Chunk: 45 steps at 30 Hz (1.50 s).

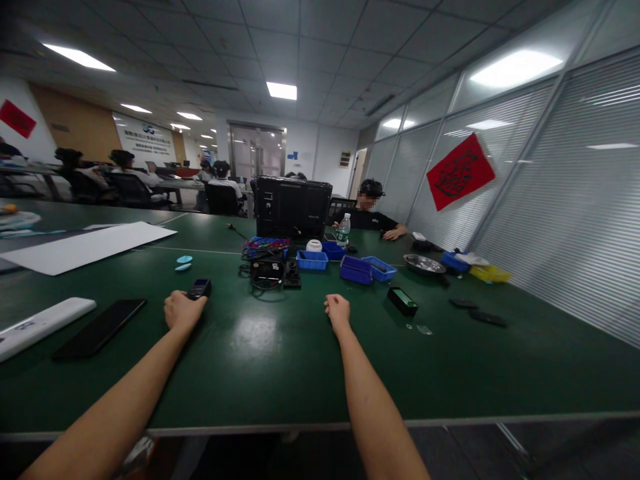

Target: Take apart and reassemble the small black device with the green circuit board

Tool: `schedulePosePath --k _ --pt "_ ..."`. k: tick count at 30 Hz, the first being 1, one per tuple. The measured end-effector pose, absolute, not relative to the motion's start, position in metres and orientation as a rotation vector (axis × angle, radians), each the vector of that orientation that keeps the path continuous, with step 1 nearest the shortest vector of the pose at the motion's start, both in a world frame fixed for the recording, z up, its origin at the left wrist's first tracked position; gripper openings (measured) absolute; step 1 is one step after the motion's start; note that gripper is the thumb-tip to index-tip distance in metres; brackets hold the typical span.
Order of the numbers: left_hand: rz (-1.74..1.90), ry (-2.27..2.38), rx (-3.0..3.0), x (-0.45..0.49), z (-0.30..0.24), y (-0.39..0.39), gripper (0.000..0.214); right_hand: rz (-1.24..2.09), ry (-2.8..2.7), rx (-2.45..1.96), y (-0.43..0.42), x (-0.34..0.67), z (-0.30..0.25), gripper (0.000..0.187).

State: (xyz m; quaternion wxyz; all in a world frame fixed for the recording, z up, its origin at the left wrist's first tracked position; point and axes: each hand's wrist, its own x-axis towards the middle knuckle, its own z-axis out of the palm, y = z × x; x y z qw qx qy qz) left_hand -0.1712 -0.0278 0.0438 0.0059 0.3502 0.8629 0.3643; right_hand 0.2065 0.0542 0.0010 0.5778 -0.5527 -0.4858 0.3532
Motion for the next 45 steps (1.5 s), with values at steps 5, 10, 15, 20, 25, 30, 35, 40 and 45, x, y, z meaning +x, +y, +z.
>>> schedulePosePath --k 5,10,15,20,25,30,35,40,45 --pt "1.045 2.589 1.273 -0.153 0.040 -0.029 0.051 0.823 -1.148 -1.299 0.057 0.207 -0.001 0.022" --pt "0.960 2.514 1.422 -0.125 0.038 -0.032 0.046 0.809 -1.165 -1.305 0.058 0.207 -0.003 0.022" --pt "0.971 2.478 1.586 -0.098 0.035 -0.033 0.040 0.768 -1.201 -1.332 0.058 0.206 -0.003 0.021" --pt "0.950 2.356 1.760 -0.070 0.031 -0.032 0.036 0.722 -1.253 -1.354 0.057 0.204 -0.002 0.021" --pt "0.998 2.169 1.901 -0.032 0.022 -0.025 0.044 0.706 -1.289 -1.358 0.053 0.201 0.002 0.019" --pt "1.050 2.018 1.963 0.010 0.015 -0.021 0.063 0.719 -1.316 -1.363 0.050 0.195 0.004 0.018" --pt "1.066 1.725 2.087 0.028 0.009 -0.022 0.080 0.712 -1.353 -1.373 0.044 0.188 0.011 0.018" --pt "1.054 1.571 2.071 0.023 0.003 -0.017 0.077 0.554 -1.473 -1.364 0.028 0.172 0.021 0.029" --pt "1.045 1.492 1.910 0.017 0.001 -0.011 0.076 0.342 -1.740 -1.596 0.010 0.147 0.023 0.058"
